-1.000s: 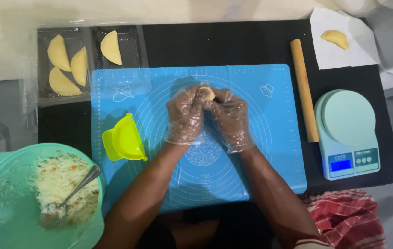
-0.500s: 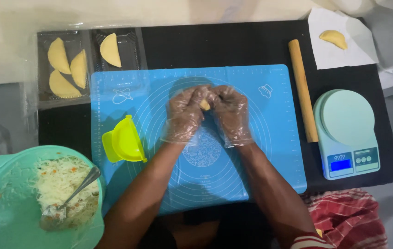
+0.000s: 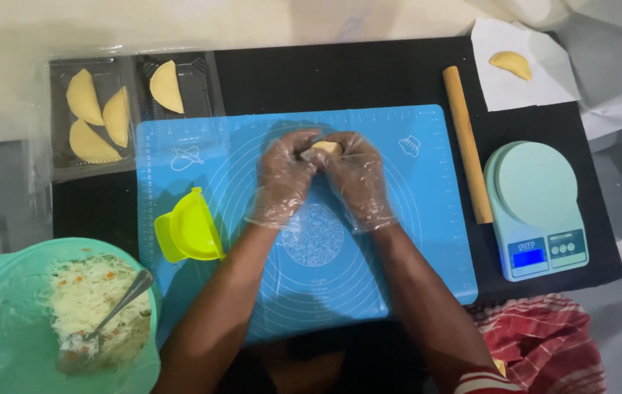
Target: Filling dough with a mixture, sealing it with a mold, and rolling out more dough.
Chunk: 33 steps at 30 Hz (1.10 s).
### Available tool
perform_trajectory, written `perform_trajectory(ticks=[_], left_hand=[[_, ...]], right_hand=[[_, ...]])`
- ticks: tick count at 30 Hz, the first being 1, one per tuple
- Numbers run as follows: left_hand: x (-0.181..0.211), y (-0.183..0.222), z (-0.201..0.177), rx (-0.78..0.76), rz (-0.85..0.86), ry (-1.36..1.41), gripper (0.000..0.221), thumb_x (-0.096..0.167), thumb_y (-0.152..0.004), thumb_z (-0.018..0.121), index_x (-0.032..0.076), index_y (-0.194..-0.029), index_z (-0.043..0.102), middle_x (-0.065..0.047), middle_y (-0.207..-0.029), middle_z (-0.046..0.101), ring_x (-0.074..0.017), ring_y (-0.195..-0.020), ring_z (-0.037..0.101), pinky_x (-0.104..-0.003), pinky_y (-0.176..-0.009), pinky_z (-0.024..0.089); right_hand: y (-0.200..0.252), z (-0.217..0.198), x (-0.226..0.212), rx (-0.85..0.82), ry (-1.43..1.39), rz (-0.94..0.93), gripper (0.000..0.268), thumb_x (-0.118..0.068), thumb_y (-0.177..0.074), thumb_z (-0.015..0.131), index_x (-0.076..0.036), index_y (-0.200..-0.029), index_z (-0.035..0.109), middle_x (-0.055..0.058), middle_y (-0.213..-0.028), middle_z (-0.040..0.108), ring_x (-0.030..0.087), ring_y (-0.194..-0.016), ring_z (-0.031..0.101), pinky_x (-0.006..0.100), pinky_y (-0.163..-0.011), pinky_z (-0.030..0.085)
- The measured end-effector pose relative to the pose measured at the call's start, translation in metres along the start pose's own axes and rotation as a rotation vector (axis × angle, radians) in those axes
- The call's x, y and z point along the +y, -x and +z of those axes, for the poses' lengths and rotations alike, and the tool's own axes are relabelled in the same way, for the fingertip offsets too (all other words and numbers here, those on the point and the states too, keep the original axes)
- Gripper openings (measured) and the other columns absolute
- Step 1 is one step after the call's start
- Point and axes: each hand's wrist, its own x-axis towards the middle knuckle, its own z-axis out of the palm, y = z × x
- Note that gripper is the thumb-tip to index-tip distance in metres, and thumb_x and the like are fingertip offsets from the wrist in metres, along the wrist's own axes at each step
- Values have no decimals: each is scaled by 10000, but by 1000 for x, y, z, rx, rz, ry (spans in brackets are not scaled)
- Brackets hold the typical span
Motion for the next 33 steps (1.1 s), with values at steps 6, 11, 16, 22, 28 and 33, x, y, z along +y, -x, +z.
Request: perform_trajectory(ticks=[6, 11, 16, 22, 28, 33], left_hand=[[13, 15, -7, -83, 254, -238, 164, 329, -925, 737, 301, -1082, 777, -6, -784, 772, -270, -897, 759, -425, -790, 633], [3, 17, -5, -162, 422, -239, 350, 200, -869, 788, 299, -1201, 735, -56, -908, 772, -302, -944, 733, -438, -780, 626], [7, 12, -6, -70, 259, -53, 295, 161, -896, 771, 253, -1176, 758, -79, -903, 783, -252, -873, 775, -381, -732, 643], [-16, -3, -4, 88, 111, 111, 151, 144, -856, 824, 192, -998, 801, -65, -785, 777, -216, -713, 778, -338, -540, 622], [-43, -7, 0, -20, 61, 657, 87, 71, -915, 749, 26, -988, 732, -183, -703, 681, -248, -477, 679, -281, -331, 538], [-37, -5, 4, -82, 63, 795, 128, 121, -952, 717, 10, -1015, 712, -233, -769, 708, -304, -556, 720, -308, -385, 576]], right_hand=[[-8, -16, 20, -95, -78, 32, 139, -176, -960, 741, -60, -885, 723, 90, -653, 684, 181, -638, 720, 278, -599, 541], [-16, -19, 42, -13, -110, 139, 214, -176, -1026, 630, -65, -870, 726, 132, -600, 678, 200, -519, 709, 250, -502, 539], [-15, -12, 40, 51, -147, 146, 230, -281, -983, 632, -83, -1065, 714, 157, -794, 719, 165, -635, 686, 315, -564, 572], [-2, 0, 4, -24, -207, 110, 257, -208, -900, 753, -33, -1086, 721, 155, -808, 710, 214, -588, 709, 290, -484, 565], [4, 8, -4, -51, -200, 3, 49, -100, -946, 736, -51, -939, 738, 71, -709, 619, 98, -703, 560, 241, -600, 478], [-8, -4, 31, 12, -98, 10, 96, -100, -986, 687, -84, -917, 753, 59, -659, 630, 101, -648, 581, 237, -604, 475]])
